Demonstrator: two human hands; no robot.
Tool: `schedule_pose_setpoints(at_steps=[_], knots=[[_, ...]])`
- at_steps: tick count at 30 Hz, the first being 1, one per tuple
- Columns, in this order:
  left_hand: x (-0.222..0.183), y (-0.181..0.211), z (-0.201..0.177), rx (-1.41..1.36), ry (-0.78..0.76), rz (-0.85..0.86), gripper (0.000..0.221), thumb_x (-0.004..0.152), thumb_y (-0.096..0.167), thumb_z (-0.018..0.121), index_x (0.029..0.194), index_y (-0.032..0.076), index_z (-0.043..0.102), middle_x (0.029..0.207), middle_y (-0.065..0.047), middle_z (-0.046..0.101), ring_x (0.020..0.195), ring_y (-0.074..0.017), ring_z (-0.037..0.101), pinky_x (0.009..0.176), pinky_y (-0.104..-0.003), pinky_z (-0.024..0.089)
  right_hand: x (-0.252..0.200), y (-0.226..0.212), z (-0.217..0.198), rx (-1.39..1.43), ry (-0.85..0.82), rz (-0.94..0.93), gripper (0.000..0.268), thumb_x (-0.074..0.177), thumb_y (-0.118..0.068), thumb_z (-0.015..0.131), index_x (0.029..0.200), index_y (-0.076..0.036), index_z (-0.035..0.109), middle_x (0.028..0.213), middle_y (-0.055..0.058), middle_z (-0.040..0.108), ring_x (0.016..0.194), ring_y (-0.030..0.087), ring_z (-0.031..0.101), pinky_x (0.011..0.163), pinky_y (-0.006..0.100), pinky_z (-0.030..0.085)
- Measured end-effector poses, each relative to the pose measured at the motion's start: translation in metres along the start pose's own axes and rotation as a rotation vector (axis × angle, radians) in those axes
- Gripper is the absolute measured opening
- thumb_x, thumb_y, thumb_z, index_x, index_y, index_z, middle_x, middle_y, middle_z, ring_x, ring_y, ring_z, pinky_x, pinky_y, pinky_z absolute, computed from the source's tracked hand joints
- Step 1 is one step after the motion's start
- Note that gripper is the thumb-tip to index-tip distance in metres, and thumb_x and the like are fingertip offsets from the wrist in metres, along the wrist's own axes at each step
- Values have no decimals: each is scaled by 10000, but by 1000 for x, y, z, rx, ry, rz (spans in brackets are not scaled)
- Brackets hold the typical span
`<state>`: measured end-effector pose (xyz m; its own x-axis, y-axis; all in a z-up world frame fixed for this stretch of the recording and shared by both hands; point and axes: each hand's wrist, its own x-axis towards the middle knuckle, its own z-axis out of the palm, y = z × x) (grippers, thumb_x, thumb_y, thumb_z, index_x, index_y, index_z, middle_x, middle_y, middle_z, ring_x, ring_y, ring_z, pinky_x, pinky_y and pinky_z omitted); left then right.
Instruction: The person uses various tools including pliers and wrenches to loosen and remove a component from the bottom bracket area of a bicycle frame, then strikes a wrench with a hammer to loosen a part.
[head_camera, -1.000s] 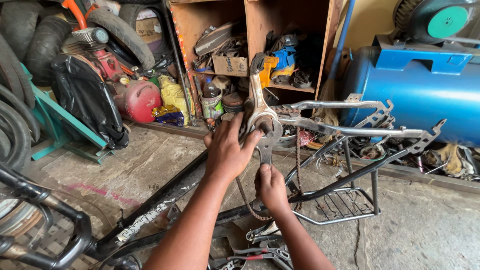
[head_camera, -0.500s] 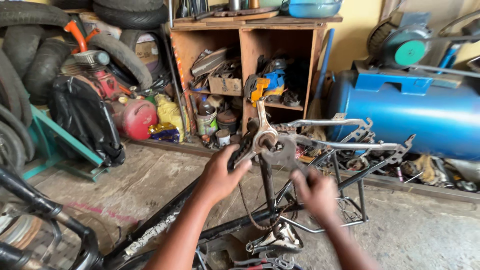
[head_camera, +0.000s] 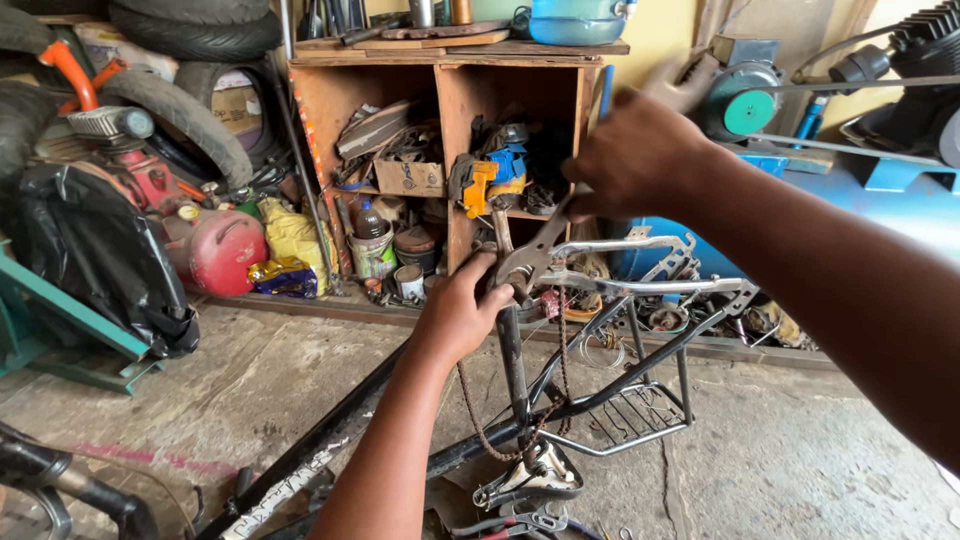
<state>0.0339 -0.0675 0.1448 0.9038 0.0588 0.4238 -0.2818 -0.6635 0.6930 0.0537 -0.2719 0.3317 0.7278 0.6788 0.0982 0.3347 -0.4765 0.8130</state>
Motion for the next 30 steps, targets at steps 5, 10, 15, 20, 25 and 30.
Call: schedule_pose_setpoints(at_steps=[5,10,15,20,25,30], knots=[[6,-10,8,52,159,135,459,892,196,706,1332,90,626,1171,-215,719,1057,-383,708,911,-460,554,22,-14,-20,-89,71,-46,548,914,-738,520,1020,-247,737,859,0,716,989,216,678,1189,515,205],[5,-15,13,68,226,190,459,882,156,724,1323,69,636,1129,-241,720,1065,-411,693,923,-474,543,31,-22,-17,-207,303,-30,501,864,-724,564,971,-269,744,870,-29,701,1124,226,629,1206,608,-58],[10,-19,19,-17,263,183,444,854,133,741,1283,50,663,1155,-229,719,1080,-393,700,917,-451,559,36,-19,-11,-99,386,4,453,787,-680,695,952,-265,767,879,-44,709,1125,203,639,1220,659,-68],[17,-34,26,56,368,390,487,824,107,764,1288,4,661,1238,-216,713,1115,-428,686,980,-461,521,46,-31,-19,-175,404,10,482,706,-618,787,1048,-282,737,881,-52,740,1151,206,639,1216,648,-66],[51,-7,31,-28,388,385,625,793,226,883,1259,-65,584,1174,-270,669,1079,-428,669,929,-464,521,53,-30,-30,-124,412,20,751,620,-570,864,1241,-222,625,891,-54,758,1164,213,635,1200,633,-71],[72,14,38,-339,408,344,334,753,175,811,1036,37,700,985,-146,791,921,-282,778,809,-374,587,51,-25,-32,-16,419,-11,730,696,-530,849,1296,-218,574,966,-17,761,1248,259,588,1203,612,-92]])
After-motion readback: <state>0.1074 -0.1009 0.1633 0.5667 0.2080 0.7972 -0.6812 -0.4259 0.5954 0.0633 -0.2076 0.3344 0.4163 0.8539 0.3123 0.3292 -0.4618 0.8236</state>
